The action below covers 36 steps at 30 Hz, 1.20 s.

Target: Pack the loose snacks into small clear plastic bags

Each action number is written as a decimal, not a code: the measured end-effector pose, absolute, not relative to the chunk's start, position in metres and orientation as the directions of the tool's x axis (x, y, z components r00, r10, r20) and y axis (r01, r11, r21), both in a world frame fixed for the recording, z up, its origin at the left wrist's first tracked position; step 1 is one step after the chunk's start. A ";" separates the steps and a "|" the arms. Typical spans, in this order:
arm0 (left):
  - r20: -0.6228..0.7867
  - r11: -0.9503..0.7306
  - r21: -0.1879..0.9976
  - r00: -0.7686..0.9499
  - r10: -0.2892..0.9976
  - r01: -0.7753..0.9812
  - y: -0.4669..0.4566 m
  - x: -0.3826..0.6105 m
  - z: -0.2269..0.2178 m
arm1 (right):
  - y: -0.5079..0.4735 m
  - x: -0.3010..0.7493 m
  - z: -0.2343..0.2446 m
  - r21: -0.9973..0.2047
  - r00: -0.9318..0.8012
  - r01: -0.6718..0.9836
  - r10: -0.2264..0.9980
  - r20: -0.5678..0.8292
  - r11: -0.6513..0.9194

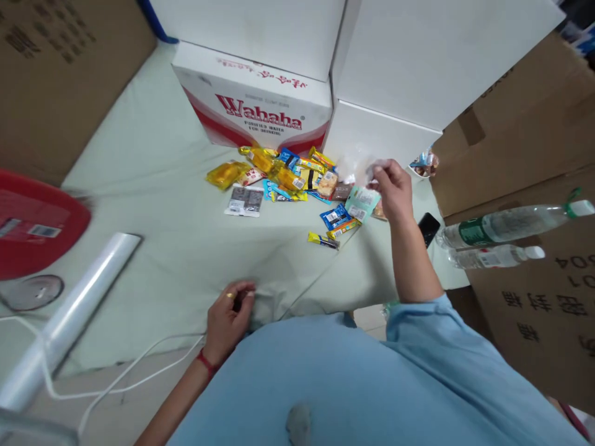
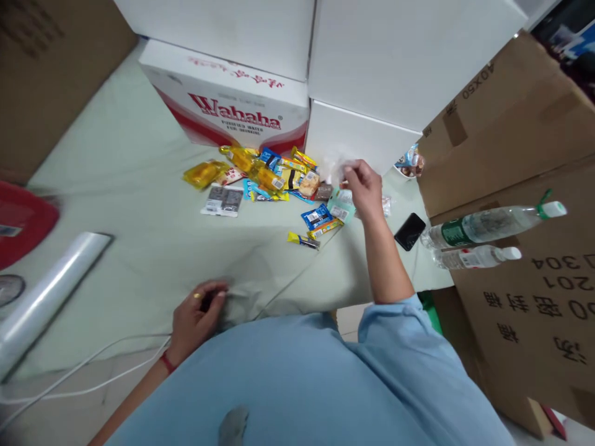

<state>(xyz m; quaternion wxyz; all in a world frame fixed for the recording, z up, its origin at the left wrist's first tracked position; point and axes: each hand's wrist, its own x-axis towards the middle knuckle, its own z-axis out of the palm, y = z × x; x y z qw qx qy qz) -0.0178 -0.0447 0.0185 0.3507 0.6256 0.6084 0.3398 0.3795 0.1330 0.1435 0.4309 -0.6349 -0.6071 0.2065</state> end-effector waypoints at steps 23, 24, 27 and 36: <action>-0.219 0.221 0.974 -0.055 0.974 0.040 0.007 0.081 0.036 | -0.002 0.261 0.055 -0.917 -0.051 -0.144 0.929 -0.368 -0.371; -0.201 0.207 0.977 -0.085 0.976 0.058 0.008 0.078 0.037 | -0.003 0.259 0.051 -0.931 -0.072 -0.081 0.934 -0.351 -0.356; -0.199 0.227 0.967 -0.218 0.955 0.112 0.009 0.059 0.037 | 0.006 0.286 0.047 -0.958 0.035 0.151 0.970 -0.240 -0.242; -0.280 0.345 0.891 -0.241 0.929 0.295 -0.017 0.013 0.017 | 0.102 0.492 0.073 -0.135 0.368 0.929 0.901 0.230 -0.345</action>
